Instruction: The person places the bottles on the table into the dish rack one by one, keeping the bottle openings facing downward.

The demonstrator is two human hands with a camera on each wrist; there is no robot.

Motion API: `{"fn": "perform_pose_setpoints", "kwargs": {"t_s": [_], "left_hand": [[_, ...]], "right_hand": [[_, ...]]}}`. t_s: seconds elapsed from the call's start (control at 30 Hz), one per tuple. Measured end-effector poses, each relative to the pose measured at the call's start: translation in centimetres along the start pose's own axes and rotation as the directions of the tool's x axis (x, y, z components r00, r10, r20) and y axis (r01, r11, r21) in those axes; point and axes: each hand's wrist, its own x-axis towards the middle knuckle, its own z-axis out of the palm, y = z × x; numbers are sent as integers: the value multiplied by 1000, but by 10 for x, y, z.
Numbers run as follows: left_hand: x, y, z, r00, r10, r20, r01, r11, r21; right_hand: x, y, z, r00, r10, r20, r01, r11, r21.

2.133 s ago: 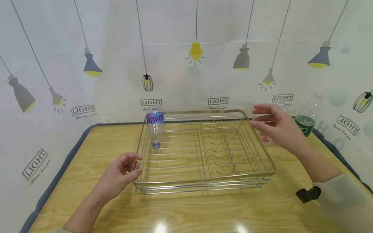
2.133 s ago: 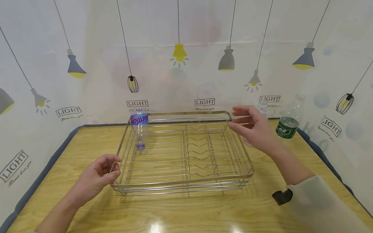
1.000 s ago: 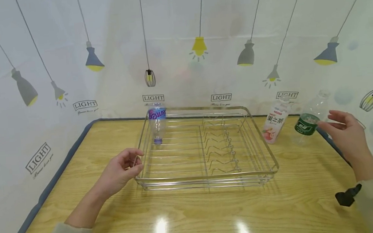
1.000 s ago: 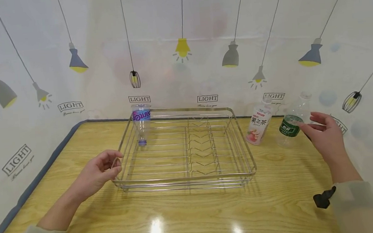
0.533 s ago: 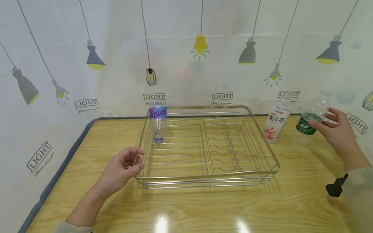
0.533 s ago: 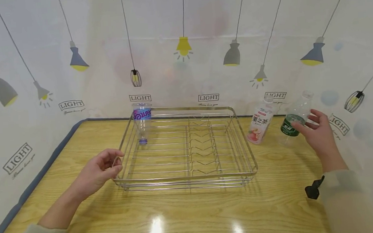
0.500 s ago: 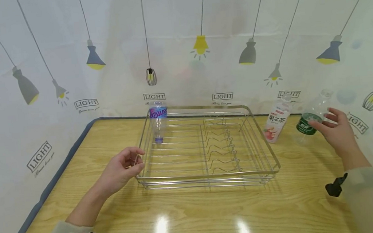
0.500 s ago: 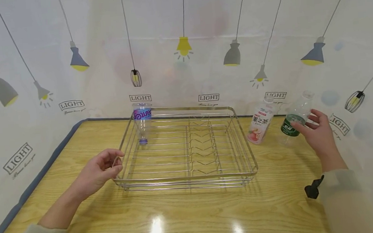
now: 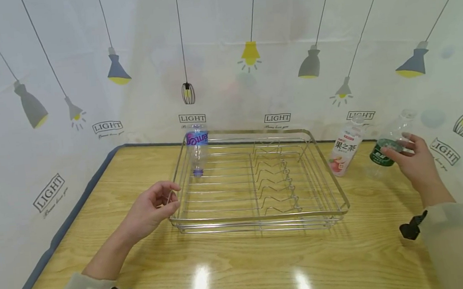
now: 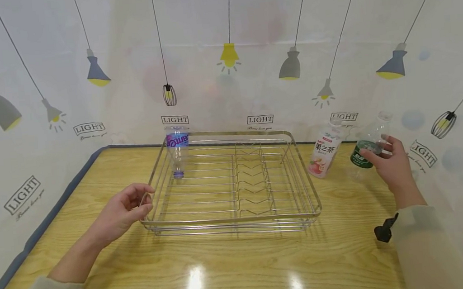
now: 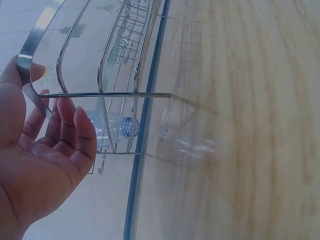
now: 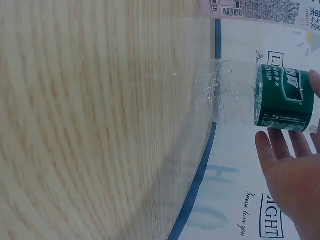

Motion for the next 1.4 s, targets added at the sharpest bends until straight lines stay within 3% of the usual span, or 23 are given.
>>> {"fn": "perform_pose_setpoints", "kwargs": {"t_s": [0.33, 0.57, 0.97, 1.13, 1.4], "left_hand": [[0, 1, 0, 1000, -1, 3, 1, 1000, 1], [0, 2, 0, 1000, 1, 3, -1, 1000, -5], [0, -2, 0, 1000, -15, 5, 15, 1000, 19], [0, -1, -1, 1000, -14, 9, 14, 999, 47], [-1, 0, -3, 999, -7, -42, 11, 994, 110]], "right_hand": [[-8, 4, -5, 1000, -26, -5, 25, 999, -44], [-17, 7, -14, 994, -109, -3, 109, 993, -47], [-39, -16, -17, 978, -209, -14, 208, 977, -57], [-53, -37, -11, 955, -295, -12, 294, 955, -33], [-73, -73, 5, 890, -456, 14, 456, 890, -6]]}}
